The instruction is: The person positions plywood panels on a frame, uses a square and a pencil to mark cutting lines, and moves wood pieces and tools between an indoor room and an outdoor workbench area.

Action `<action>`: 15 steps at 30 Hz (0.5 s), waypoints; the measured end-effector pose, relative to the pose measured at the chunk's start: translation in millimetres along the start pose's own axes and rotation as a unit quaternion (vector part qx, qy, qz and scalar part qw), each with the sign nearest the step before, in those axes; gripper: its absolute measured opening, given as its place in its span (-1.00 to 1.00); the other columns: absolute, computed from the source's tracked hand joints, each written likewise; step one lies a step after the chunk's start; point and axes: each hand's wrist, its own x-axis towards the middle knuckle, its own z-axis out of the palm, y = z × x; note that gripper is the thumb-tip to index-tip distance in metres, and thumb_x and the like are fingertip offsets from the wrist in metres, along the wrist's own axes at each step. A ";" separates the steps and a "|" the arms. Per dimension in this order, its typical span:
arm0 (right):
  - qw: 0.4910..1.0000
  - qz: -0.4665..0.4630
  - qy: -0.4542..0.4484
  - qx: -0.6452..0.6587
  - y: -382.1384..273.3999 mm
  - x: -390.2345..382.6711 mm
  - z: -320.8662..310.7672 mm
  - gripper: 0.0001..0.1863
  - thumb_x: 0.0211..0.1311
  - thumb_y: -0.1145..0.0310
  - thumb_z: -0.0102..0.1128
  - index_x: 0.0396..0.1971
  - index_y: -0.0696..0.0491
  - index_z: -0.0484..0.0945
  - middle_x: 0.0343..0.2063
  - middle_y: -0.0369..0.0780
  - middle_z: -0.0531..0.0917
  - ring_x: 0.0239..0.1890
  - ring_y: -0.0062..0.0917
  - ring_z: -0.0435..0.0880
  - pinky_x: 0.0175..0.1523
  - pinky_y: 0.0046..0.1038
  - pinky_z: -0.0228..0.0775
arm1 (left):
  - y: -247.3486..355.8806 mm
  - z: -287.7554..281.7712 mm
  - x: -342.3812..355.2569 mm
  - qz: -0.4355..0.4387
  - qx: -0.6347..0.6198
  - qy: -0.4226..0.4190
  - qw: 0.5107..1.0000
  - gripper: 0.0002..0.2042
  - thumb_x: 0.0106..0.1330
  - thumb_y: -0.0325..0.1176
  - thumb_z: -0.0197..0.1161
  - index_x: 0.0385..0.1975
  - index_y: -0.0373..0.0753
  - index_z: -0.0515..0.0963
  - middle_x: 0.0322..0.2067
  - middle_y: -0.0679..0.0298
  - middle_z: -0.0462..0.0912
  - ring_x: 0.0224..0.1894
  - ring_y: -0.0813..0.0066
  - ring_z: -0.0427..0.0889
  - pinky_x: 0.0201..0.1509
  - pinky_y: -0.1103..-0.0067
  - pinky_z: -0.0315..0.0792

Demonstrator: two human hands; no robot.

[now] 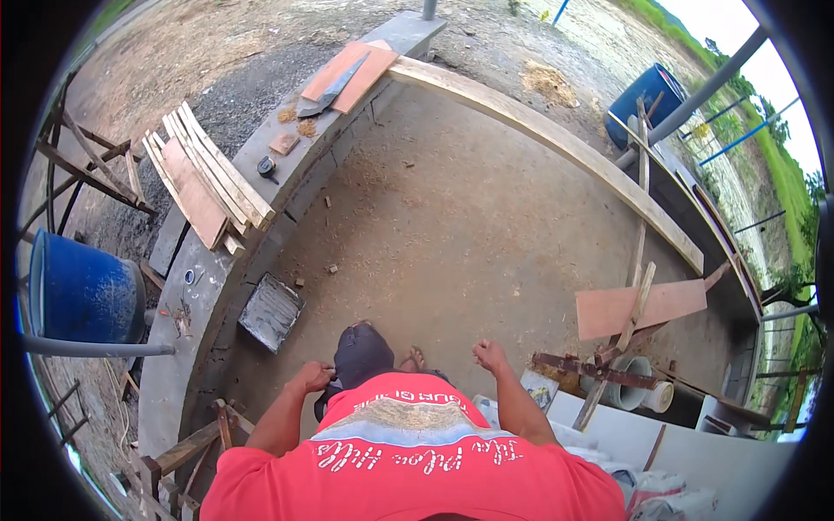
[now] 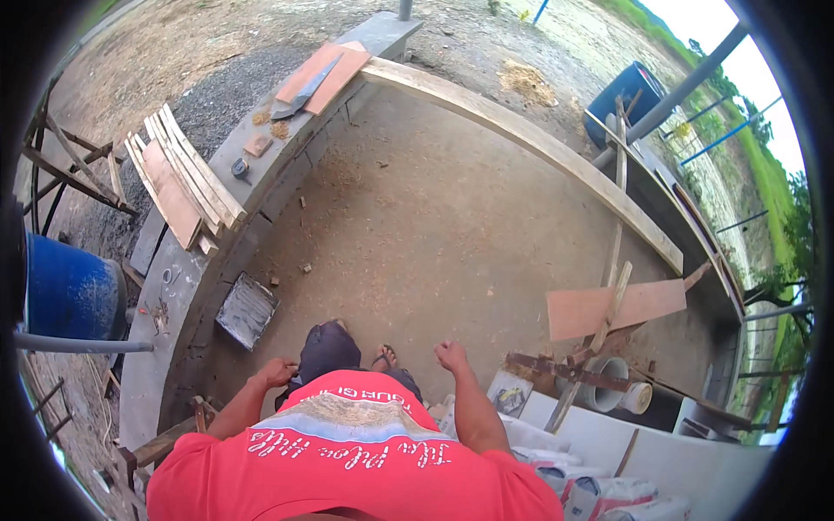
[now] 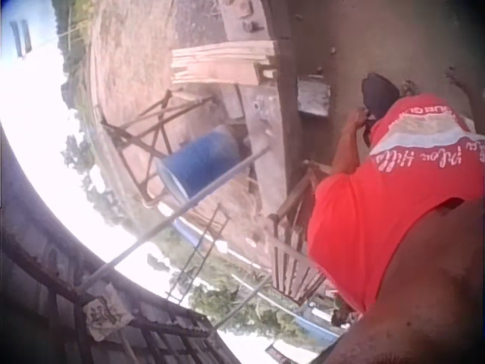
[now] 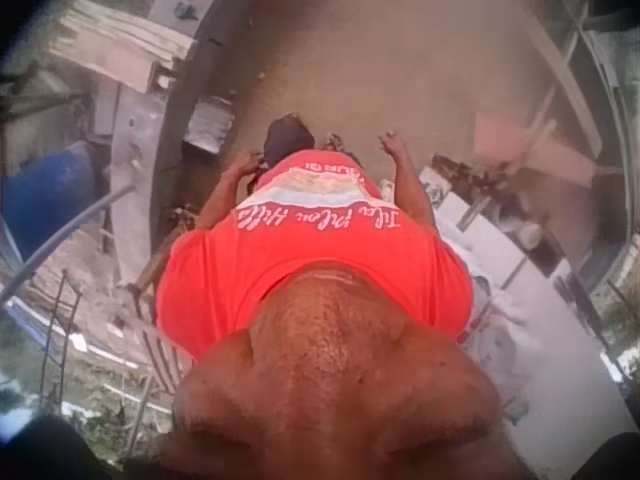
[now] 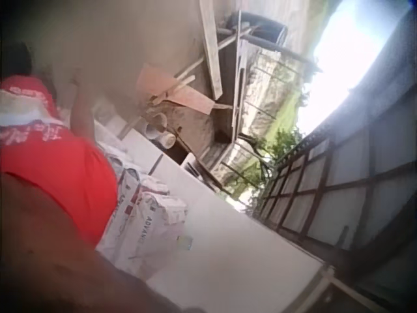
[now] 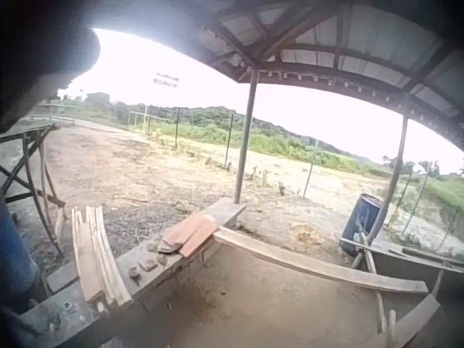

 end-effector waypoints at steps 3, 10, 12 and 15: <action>0.999 -0.033 0.014 -0.011 -79.5 54.2 -33.4 -0.78 0.06 0.30 0.10 -0.46 0.18 0.50 -0.55 -0.25 0.57 -0.62 -0.58 0.54 -0.56 -0.58 0.34 | -9.3 -44.1 60.5 -0.027 -0.014 0.032 0.999 -0.64 0.17 -0.14 0.02 -0.17 -0.23 0.56 -0.17 -0.04 0.56 -0.10 0.02 0.55 0.01 0.34 0.40; 0.998 0.063 0.003 -0.002 -192.0 190.8 -74.3 -0.81 0.05 0.31 0.13 -0.43 0.14 0.50 -0.57 -0.25 0.56 -0.60 -0.58 0.56 -0.60 -0.57 0.31 | 12.9 -210.2 206.6 -0.054 -0.080 0.054 0.994 -0.62 0.16 -0.08 0.05 -0.22 -0.24 0.58 -0.24 -0.05 0.58 -0.12 -0.01 0.54 0.00 0.31 0.40; 0.992 0.081 -0.093 -0.018 -224.3 198.3 -85.6 -0.82 0.06 0.31 0.15 -0.43 0.11 0.49 -0.53 -0.25 0.55 -0.58 -0.58 0.55 -0.60 -0.57 0.29 | 4.2 -249.7 249.6 -0.030 -0.034 0.047 0.998 -0.62 0.17 -0.07 0.05 -0.27 -0.24 0.59 -0.27 -0.06 0.59 -0.15 -0.01 0.55 -0.02 0.30 0.41; 0.984 0.152 -0.075 -0.049 -288.2 253.5 -99.7 -0.81 0.01 0.28 0.17 -0.47 0.10 0.52 -0.60 -0.28 0.56 -0.64 -0.60 0.53 -0.63 -0.56 0.26 | 26.4 -368.1 306.9 -0.006 -0.044 0.103 0.994 -0.63 0.18 -0.05 0.05 -0.39 -0.25 0.62 -0.33 -0.07 0.58 -0.20 -0.02 0.56 -0.07 0.27 0.42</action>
